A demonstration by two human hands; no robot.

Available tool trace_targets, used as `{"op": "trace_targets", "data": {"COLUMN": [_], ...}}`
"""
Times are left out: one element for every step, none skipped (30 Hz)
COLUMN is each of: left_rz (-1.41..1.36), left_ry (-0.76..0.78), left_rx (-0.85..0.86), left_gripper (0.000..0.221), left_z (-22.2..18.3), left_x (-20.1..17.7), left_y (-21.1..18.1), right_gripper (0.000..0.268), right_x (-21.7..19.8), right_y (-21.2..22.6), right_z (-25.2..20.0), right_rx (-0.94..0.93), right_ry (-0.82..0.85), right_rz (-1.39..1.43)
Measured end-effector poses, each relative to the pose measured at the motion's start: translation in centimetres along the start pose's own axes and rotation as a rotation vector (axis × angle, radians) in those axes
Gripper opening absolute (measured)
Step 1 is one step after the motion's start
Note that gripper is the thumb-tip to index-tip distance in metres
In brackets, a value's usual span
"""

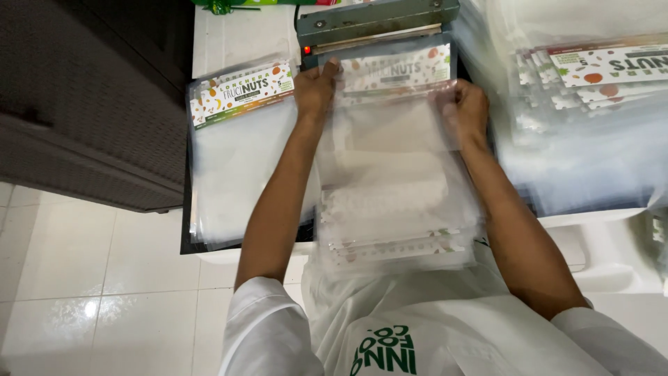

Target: Sealing plastic bags containing nuts using a manual heat sealer

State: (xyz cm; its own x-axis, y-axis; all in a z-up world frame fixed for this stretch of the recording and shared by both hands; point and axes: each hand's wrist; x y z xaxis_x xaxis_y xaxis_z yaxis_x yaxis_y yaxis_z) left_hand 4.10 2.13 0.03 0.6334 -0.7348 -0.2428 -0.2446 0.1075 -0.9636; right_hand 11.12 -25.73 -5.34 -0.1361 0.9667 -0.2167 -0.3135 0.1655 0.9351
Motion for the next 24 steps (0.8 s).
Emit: {"op": "trace_targets", "data": {"left_rz": [0.001,0.047,0.089,0.087,0.096,0.105,0.108,0.132,0.159,0.165,0.225,0.285,0.286,0.409,0.530,0.531,0.617,0.703,0.700,0.857,1.011,1.008,1.135,1.262], "left_ry": [-0.002,-0.036,-0.069,-0.068,-0.069,-0.070,-0.068,-0.076,-0.083,-0.078,-0.059,-0.040,-0.044,-0.104,-0.164,-0.167,-0.252,-0.338,-0.340,-0.417,-0.494,-0.496,-0.551,-0.605], "left_rx": [0.001,0.031,0.063,0.067,0.028,-0.012,-0.013,-0.007,-0.003,-0.008,0.008,0.024,0.021,0.088,0.156,0.153,0.176,0.200,0.201,0.158,0.113,0.113,0.135,0.156], "left_gripper": [0.035,0.038,0.041,0.041,0.032,0.026,0.026,0.024,0.022,0.022,0.023,0.024,0.024,0.027,0.030,0.030,0.031,0.034,0.034,0.039,0.044,0.044,0.045,0.047], "left_z": [0.4,0.8,1.3,1.4,1.5,1.5,1.1,0.7,0.2,-0.7,-1.6,-2.6,-2.8,-3.0,-3.3,-4.3,-5.3,-6.3,-5.5,-4.8,-4.1,-4.4,-4.7,-5.0], "left_x": [0.2,0.4,0.8,0.9,1.0,1.1,0.9,0.6,0.3,-0.5,-1.4,-2.4,-4.3,-6.3,-8.2,-10.4,-12.6,-14.8,-16.9,-19.0,-21.0,-22.2,-23.4,-24.5], "left_y": [0.7,1.4,1.8,2.0,2.3,2.6,2.4,2.3,2.4,2.2,2.1,1.9,2.4,2.9,3.3,3.3,3.2,3.2,4.7,6.1,7.6,8.3,9.0,9.7], "right_gripper": [0.019,0.018,0.018,0.018,0.019,0.024,0.024,0.029,0.033,0.033,0.030,0.026,0.026,0.020,0.015,0.015,0.013,0.012,0.012,0.010,0.009,0.009,0.006,0.007], "right_x": [0.2,0.3,0.3,0.3,0.3,0.2,0.3,0.5,0.6,0.7,0.8,1.0,1.0,1.1,1.1,1.1,1.1,1.0,0.8,0.7,0.5,0.8,1.0,1.3], "right_y": [-0.4,-0.8,-1.2,0.6,2.4,4.1,4.7,5.1,5.5,4.4,3.3,2.2,2.0,1.9,1.7,1.6,1.4,1.2,0.5,-0.1,-0.7,0.0,0.7,1.4], "right_z": [-0.1,-0.3,-0.2,-0.8,-1.5,-2.1,-2.2,-2.3,-2.6,-2.1,-1.7,-1.3,-1.4,-1.4,-1.4,-1.4,-1.4,-1.4,-1.1,-0.9,-0.6,-0.6,-0.6,-0.7], "right_rx": [-0.001,-0.050,-0.102,-0.106,-0.022,0.061,0.065,0.093,0.126,0.134,0.089,0.044,0.045,-0.015,-0.075,-0.075,-0.111,-0.147,-0.150,-0.113,-0.076,-0.079,-0.013,0.054], "right_ry": [0.000,-0.032,-0.067,-0.070,-0.075,-0.080,-0.082,-0.095,-0.108,-0.110,-0.118,-0.126,-0.121,-0.139,-0.156,-0.152,-0.158,-0.164,-0.164,-0.152,-0.140,-0.139,-0.132,-0.123], "right_rz": [0.002,-0.026,-0.057,-0.057,-0.029,-0.002,-0.001,0.026,0.053,0.054,0.032,0.010,0.012,-0.032,-0.076,-0.075,-0.092,-0.110,-0.110,-0.057,-0.004,-0.005,0.111,0.226]}}
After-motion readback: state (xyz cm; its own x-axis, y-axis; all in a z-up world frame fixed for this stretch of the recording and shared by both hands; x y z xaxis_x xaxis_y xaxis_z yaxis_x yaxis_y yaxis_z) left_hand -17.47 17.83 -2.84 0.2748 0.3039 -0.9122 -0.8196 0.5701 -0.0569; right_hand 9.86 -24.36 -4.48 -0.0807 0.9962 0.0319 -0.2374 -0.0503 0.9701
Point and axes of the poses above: each hand's wrist, its own z-axis towards the middle knuckle, its own x-axis out of the palm, y = z × x, and after that the axes turned 12 degrees about z, right-handed
